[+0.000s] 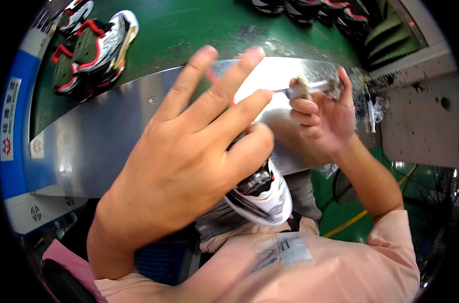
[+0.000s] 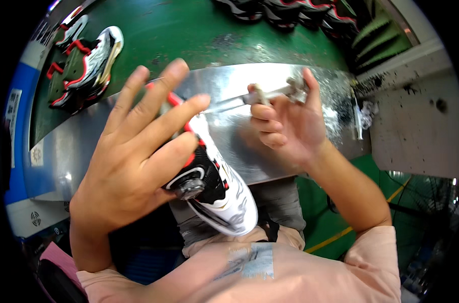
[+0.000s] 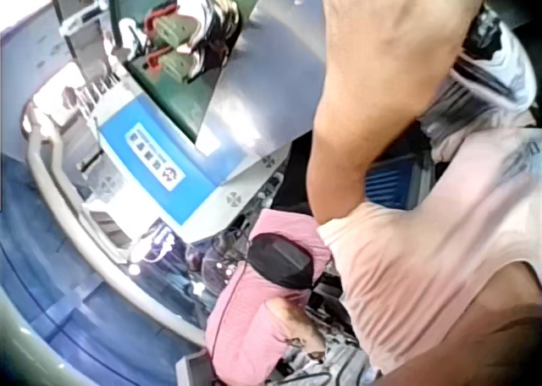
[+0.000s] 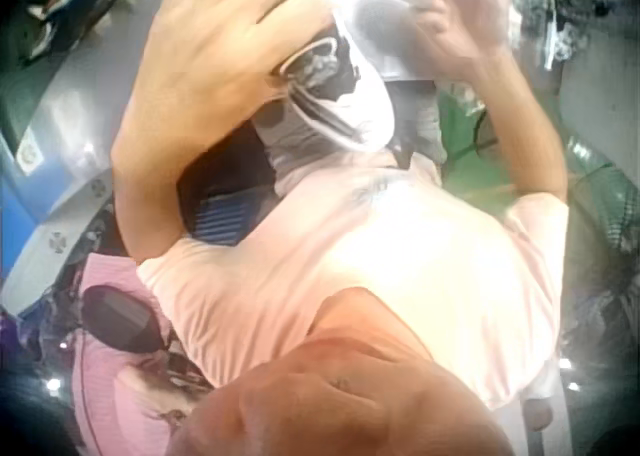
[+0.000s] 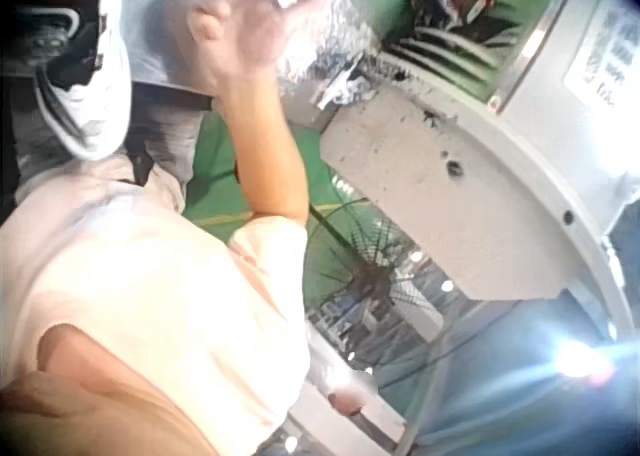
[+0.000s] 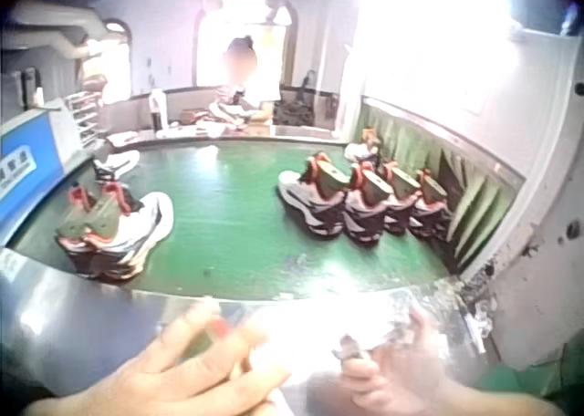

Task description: The person uses a syringe to apply adhesive along the seam between the upper and the midsole of several shoes, then refills the syringe from a larger bottle and cleans the syringe tip with a cloth.

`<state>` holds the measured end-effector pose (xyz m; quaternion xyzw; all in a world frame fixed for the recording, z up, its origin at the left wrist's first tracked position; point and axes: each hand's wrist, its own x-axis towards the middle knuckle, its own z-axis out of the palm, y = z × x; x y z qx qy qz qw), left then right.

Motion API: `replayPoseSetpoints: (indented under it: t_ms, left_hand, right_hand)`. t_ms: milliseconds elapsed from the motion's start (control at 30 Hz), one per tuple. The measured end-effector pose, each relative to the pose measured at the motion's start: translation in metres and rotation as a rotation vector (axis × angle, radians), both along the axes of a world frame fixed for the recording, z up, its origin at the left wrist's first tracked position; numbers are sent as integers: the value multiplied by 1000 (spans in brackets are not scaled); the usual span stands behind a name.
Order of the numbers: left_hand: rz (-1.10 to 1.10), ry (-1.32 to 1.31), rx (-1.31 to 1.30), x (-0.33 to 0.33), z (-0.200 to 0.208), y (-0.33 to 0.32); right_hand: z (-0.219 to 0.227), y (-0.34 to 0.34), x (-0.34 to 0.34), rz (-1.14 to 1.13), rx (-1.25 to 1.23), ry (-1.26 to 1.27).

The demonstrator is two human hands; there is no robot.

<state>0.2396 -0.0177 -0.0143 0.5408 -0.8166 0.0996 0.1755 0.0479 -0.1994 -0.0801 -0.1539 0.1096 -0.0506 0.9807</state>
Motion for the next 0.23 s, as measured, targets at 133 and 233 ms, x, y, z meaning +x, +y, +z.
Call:
replayPoseSetpoints:
  t_ms: [133,233]
  left_hand:
    - [112,198,-207,-16,-14,40]
    - [278,158,-316,-46,-43,67]
  right_hand:
    - [49,1,51,302,-396,104]
    - [61,-1,59,437,-581,80]
